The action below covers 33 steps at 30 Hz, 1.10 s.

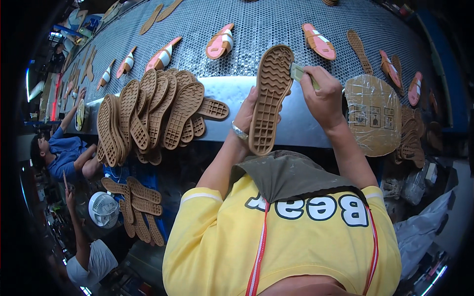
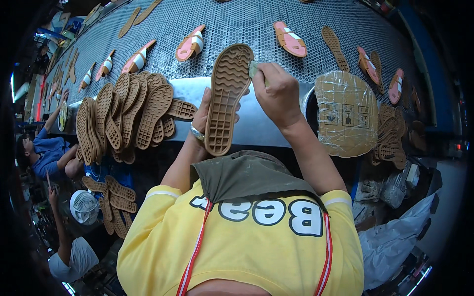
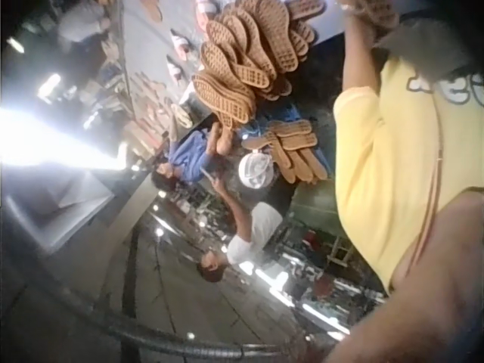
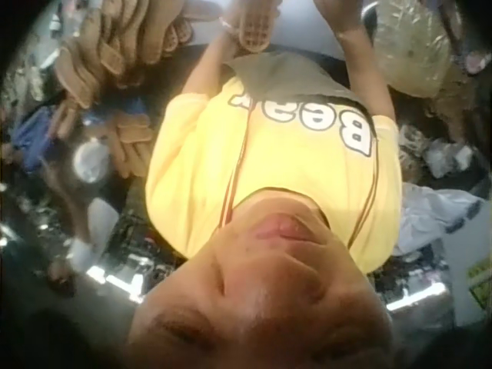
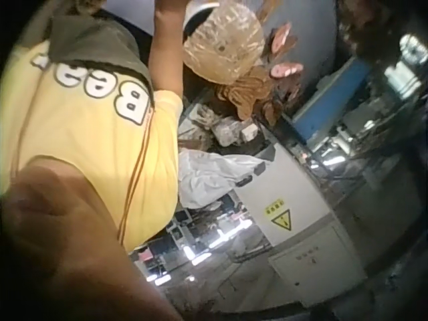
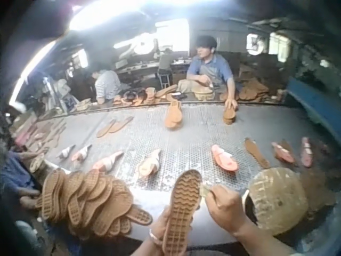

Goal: Applying glue to the bottom of shoe soles using a brush and placing them on a conveyor belt.

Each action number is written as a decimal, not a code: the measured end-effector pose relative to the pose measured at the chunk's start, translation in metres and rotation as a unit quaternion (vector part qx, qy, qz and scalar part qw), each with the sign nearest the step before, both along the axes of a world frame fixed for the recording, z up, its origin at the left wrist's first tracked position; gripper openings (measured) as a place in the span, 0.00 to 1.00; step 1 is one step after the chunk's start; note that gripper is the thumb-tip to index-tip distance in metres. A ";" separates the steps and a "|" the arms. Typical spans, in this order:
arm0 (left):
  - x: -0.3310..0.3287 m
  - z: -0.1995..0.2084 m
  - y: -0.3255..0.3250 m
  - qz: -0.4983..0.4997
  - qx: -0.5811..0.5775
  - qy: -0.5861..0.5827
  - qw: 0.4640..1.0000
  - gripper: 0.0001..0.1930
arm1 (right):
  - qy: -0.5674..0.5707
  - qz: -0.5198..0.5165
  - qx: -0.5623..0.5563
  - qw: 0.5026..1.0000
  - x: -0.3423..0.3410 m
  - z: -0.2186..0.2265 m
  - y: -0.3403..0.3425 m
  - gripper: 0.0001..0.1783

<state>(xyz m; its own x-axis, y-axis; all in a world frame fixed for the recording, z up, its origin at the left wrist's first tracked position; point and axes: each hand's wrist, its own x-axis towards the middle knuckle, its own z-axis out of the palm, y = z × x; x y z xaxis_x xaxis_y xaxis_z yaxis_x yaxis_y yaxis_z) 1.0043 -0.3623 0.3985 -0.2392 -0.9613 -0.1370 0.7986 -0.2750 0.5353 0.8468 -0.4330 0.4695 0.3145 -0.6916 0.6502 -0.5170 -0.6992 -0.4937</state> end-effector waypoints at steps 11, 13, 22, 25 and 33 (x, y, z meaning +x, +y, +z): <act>-0.012 0.000 -0.043 0.170 0.070 -0.029 0.982 0.27 | -0.006 0.091 0.129 0.987 0.014 0.009 0.032 0.02; -0.002 -0.007 -0.042 0.122 0.033 -0.039 0.991 0.28 | -0.015 0.103 0.130 0.986 0.012 0.010 0.045 0.03; 0.009 -0.001 -0.032 0.076 0.009 0.021 0.997 0.30 | -0.100 0.239 0.424 0.868 -0.023 0.021 0.045 0.07; 0.005 0.002 -0.026 0.069 0.007 0.003 0.998 0.31 | -0.129 0.284 0.516 0.798 -0.023 0.013 0.031 0.08; -0.005 -0.001 -0.003 -0.026 -0.032 0.088 0.995 0.35 | -0.220 0.074 0.283 0.930 -0.034 -0.005 -0.038 0.10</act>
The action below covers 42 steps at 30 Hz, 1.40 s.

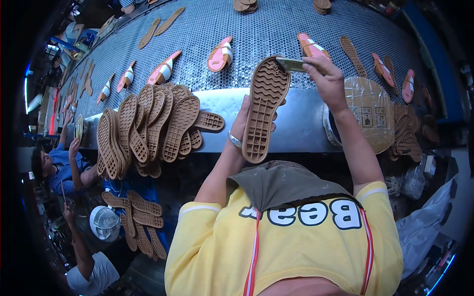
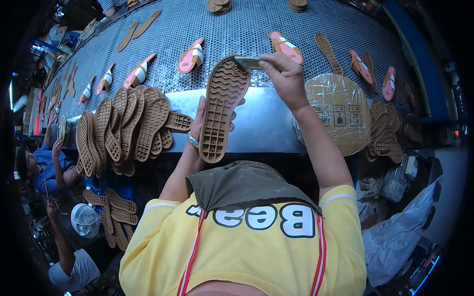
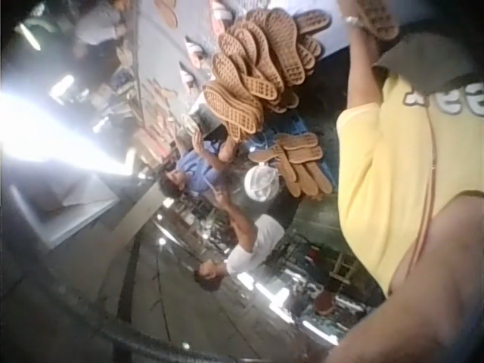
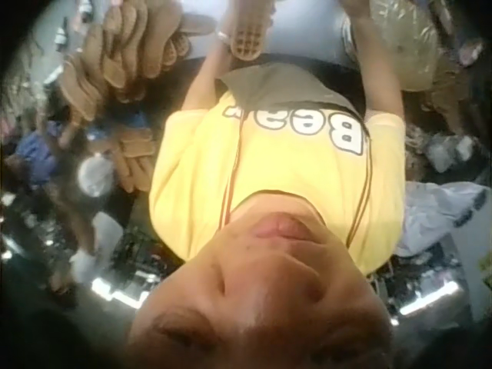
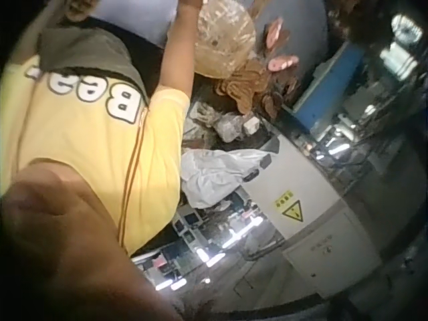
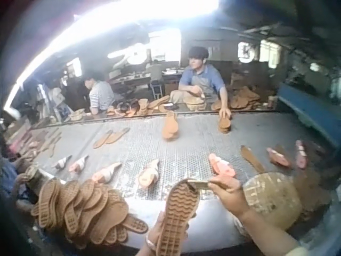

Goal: Applying glue to the bottom of shoe soles using a brush and placing them on a conveyor belt.

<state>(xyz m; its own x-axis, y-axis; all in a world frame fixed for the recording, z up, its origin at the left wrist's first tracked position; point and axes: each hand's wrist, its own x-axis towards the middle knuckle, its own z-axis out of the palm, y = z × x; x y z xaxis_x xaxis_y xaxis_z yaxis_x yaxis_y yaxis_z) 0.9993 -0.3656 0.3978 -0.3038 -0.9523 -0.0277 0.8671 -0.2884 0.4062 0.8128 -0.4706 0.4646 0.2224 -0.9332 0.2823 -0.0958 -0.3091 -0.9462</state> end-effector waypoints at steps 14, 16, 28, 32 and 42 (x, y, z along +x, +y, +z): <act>0.022 -0.015 -0.001 0.014 0.023 -0.014 1.000 0.34 | 0.080 0.204 -0.178 0.959 0.015 0.002 0.057 0.09; 0.015 -0.009 0.004 0.017 0.044 -0.027 0.999 0.31 | 0.067 0.155 -0.169 0.971 0.016 0.003 0.034 0.10; 0.017 -0.010 0.005 0.027 0.084 -0.066 0.994 0.33 | 0.193 0.223 -0.392 0.872 0.027 0.001 0.077 0.11; 0.024 -0.019 0.001 -0.012 -0.001 0.030 0.999 0.33 | 0.138 0.348 -0.313 0.873 0.029 0.001 0.093 0.09; 0.019 -0.026 -0.002 0.041 0.059 0.002 0.997 0.29 | 0.011 0.094 0.025 0.995 0.046 -0.011 0.078 0.09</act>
<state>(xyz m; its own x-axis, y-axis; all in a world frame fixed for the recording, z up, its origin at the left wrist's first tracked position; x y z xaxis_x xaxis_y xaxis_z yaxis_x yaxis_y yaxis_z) 1.0182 -0.3677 0.3722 -0.2263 -0.9640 -0.1398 0.8914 -0.2629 0.3692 0.8585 -0.3931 0.4534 0.4002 -0.8872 0.2294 -0.0613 -0.2756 -0.9593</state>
